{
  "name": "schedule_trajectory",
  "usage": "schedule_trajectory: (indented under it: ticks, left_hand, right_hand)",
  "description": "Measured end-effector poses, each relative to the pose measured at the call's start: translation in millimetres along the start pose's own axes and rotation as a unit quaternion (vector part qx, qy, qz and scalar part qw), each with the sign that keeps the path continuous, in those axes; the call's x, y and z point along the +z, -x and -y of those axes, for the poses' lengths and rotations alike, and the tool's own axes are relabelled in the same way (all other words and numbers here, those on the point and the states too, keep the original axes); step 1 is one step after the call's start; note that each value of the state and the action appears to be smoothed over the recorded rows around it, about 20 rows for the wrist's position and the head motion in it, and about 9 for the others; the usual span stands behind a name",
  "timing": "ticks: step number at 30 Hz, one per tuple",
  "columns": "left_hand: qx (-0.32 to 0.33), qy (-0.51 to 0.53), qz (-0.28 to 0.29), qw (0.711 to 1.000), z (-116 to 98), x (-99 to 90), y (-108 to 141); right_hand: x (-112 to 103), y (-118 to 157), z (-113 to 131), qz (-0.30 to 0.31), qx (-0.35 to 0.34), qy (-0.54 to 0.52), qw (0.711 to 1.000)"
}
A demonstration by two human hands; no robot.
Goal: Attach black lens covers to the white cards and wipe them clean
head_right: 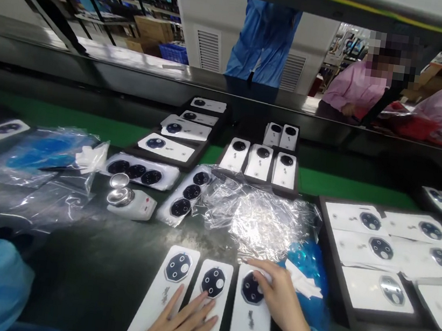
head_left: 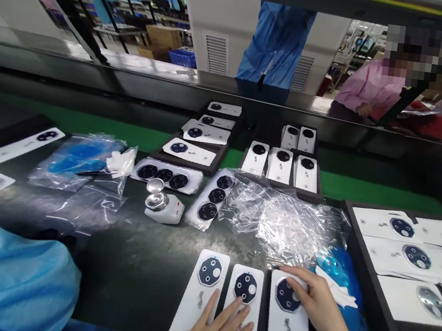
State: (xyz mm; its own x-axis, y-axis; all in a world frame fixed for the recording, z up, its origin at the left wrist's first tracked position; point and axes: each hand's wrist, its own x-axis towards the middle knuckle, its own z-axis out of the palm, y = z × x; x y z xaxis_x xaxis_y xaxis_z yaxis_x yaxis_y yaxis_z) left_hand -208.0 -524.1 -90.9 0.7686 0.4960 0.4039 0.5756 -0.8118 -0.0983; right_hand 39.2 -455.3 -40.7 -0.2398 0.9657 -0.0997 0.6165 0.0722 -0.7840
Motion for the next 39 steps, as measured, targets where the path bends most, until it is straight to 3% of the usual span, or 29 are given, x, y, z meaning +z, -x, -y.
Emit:
schedule_trajectory:
  ticks: [4, 8, 10, 12, 14, 16, 19, 23, 31, 36, 39]
  left_hand:
    - [-0.047, -0.006, -0.004, 0.999, -1.4, 1.0, -6.3]
    - [-0.044, -0.014, -0.016, 0.999, -4.6, -3.6, -6.2]
    - [-0.043, -0.002, -0.034, 0.998, -0.2, -7.3, -4.4]
    - [-0.086, 0.009, -0.062, 0.994, 12.9, -9.5, -4.8]
    - [-0.176, 0.002, -0.078, 0.981, 35.9, -7.4, -10.8]
    - [-0.275, -0.02, -0.049, 0.96, 65.8, 0.4, -22.9]
    - [-0.345, -0.048, -0.016, 0.937, 110.4, 18.7, -43.7]
    - [-0.424, -0.077, 0.018, 0.902, 143.8, 37.2, -53.6]
    - [-0.474, -0.1, 0.036, 0.874, 147.1, 42.8, -48.2]
    - [-0.502, -0.111, 0.051, 0.856, 145.5, 38.7, -56.4]
    - [-0.517, -0.108, 0.061, 0.847, 145.1, 33.3, -60.9]
  right_hand:
    - [8.3, 11.4, -15.6, -0.036, -0.016, 0.037, 0.999]
    - [25.0, 15.3, -23.2, -0.121, -0.152, 0.167, 0.967]
    - [25.0, 9.6, -19.8, -0.124, -0.213, 0.222, 0.944]
    - [20.7, -5.9, -9.1, -0.103, -0.251, 0.255, 0.928]
    - [16.9, -32.1, 8.3, -0.079, -0.266, 0.28, 0.919]
    - [18.2, -65.7, 29.1, -0.043, -0.23, 0.307, 0.923]
    - [30.5, -113.1, 57.0, -0.031, -0.221, 0.318, 0.921]
    - [47.5, -141.7, 72.1, -0.003, -0.185, 0.351, 0.918]
    - [52.9, -138.7, 70.5, 0.051, -0.109, 0.392, 0.912]
    - [43.7, -146.6, 71.5, 0.073, -0.115, 0.386, 0.913]
    - [37.7, -151.9, 69.2, 0.056, -0.131, 0.384, 0.912]
